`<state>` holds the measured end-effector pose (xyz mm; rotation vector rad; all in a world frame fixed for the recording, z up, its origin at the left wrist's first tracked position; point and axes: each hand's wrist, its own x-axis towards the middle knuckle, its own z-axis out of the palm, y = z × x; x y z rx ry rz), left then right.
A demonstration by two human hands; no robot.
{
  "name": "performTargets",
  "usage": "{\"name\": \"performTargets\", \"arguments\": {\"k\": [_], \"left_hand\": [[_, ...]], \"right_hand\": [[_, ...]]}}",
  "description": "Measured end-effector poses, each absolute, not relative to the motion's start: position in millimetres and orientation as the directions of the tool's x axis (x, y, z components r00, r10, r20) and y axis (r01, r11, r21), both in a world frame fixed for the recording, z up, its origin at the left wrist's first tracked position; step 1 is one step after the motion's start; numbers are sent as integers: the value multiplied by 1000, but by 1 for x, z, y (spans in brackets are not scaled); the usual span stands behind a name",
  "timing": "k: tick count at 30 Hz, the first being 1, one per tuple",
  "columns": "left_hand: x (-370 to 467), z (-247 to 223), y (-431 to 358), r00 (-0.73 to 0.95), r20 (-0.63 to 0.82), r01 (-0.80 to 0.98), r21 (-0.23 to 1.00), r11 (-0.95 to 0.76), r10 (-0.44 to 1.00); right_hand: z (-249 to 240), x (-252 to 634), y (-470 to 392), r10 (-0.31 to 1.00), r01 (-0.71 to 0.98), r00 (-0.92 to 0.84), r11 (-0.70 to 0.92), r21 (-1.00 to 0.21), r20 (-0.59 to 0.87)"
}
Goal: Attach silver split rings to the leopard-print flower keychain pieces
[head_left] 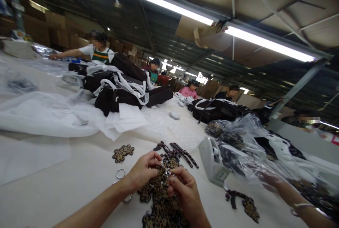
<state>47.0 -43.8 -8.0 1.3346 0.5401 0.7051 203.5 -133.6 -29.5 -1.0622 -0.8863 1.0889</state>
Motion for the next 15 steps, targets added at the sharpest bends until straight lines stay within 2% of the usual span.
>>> {"name": "performTargets", "arguments": {"k": [7,15], "left_hand": [[42,0,-47,760,154,-96,987,-126,631],[41,3,-50,768,188,-53,971,-232,612]], "right_hand": [[-27,206,-136,986,-172,164,46,-984,18],[-26,205,-136,992,-175,127,0,-985,-23]]}}
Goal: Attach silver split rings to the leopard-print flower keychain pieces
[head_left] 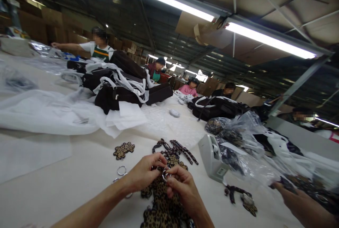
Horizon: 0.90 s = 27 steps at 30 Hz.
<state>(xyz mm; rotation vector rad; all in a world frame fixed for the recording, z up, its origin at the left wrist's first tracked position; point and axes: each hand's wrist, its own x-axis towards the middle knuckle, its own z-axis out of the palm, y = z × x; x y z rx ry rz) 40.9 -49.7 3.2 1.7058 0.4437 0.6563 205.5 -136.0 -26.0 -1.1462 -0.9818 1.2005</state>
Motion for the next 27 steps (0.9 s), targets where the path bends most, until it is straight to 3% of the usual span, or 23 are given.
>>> {"name": "performTargets", "arguments": {"k": [8,12,19,24,27], "left_hand": [[37,-2,-48,783,243,38,900,-434,573],[36,-4,-46,813,247,26,889,-457,527],[36,-10,-40,792,275,41,867,-496,546],[38,-11,-40,753,256,179,806,-564,606],[39,-12,-41,748,235,160,843,-513,620]], "right_hand": [[-24,205,-138,993,-94,108,-42,-995,-53],[-19,203,-138,991,-54,117,-60,-997,-66],[-18,196,-137,984,-36,149,-90,-995,-94],[-19,191,-134,977,-38,181,-109,-993,-114],[-18,188,-132,972,-46,202,-112,-993,-120]]}}
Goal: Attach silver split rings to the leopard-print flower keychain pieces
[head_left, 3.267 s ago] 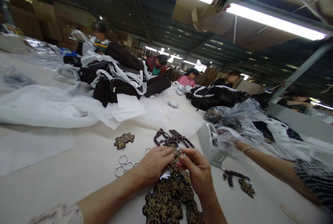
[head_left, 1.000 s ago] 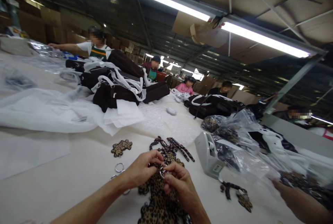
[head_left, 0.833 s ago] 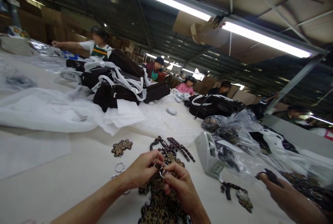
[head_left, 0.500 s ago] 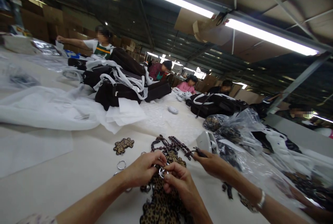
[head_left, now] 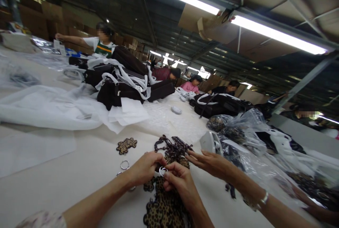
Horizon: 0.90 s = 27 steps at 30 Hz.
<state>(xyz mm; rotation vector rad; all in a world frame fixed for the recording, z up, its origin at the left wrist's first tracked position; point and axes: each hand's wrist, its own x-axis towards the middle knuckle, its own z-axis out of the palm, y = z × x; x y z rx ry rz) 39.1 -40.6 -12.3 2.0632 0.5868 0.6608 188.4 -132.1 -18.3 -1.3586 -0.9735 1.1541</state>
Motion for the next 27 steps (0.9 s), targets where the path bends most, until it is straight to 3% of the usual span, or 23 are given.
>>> {"name": "performTargets", "arguments": {"k": [8,15,18,23,27], "left_hand": [[45,-25,-38,710,85,93,973,-212,699],[43,-24,-37,758,13,74,992,-105,652],[41,-21,-39,769,28,86,985,-147,639],[41,-12,-45,740,218,48,926,-374,636],[42,-9,-55,756,280,37,884,-467,592]], "right_hand": [[-21,183,-130,959,-76,247,-123,-990,-138],[-25,184,-128,958,-102,259,-100,-990,-124],[-27,184,-127,956,-88,275,-84,-993,-105],[-27,187,-125,930,-46,367,6,-999,-11],[-28,190,-128,885,131,434,124,-984,170]]}}
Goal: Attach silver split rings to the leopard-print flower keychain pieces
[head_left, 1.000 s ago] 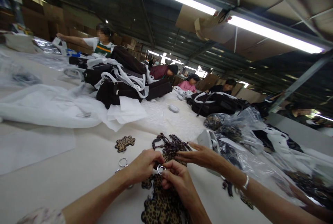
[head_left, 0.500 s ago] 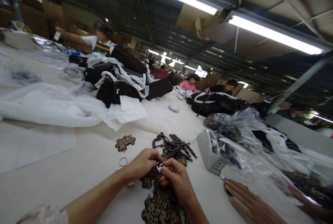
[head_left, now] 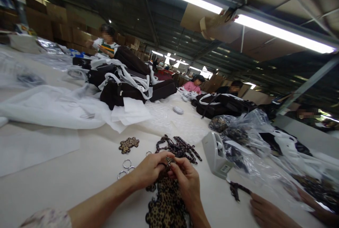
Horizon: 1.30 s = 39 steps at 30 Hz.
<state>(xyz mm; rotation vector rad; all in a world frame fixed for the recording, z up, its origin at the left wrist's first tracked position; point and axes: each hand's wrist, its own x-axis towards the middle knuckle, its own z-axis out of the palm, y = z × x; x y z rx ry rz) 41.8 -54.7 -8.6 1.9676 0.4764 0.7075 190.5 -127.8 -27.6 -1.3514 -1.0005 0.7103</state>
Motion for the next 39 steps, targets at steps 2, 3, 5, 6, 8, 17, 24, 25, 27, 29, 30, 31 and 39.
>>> {"name": "performTargets", "arguments": {"k": [2,3,5,6,8,17,24,25,27,29,30,31,39], "left_hand": [[42,-7,-60,766,321,3,865,-502,557],[41,-7,-61,787,314,-12,869,-495,531],[36,-5,-57,840,243,-20,907,-420,484],[34,-4,-50,863,182,-2,934,-358,471],[28,-4,-31,836,96,69,958,-277,540],[54,-9,32,865,232,179,686,-705,445],[58,0,35,909,213,135,665,-735,359],[55,3,33,893,219,153,675,-722,394],[48,10,26,858,230,182,699,-691,459],[42,16,13,837,215,173,768,-617,503],[40,19,4,831,192,154,823,-547,522],[38,21,-5,827,148,122,895,-429,543],[39,10,-44,724,45,32,995,-99,689]], "right_hand": [[-28,194,-131,854,272,443,161,-949,272],[-28,196,-132,838,324,452,166,-931,307],[-27,200,-135,802,381,487,160,-911,345],[-26,203,-137,785,388,509,156,-908,353],[-23,208,-140,751,385,552,158,-910,363],[-18,217,-145,714,361,585,196,-912,385],[-20,217,-144,762,299,547,208,-931,346],[-20,217,-143,766,290,544,210,-933,342],[-19,215,-143,781,268,531,212,-940,328],[-16,212,-143,808,228,505,216,-949,305],[-14,210,-143,823,199,490,216,-956,288],[-12,208,-144,838,165,474,216,-962,269],[-4,194,-145,930,8,342,142,-990,136]]}}
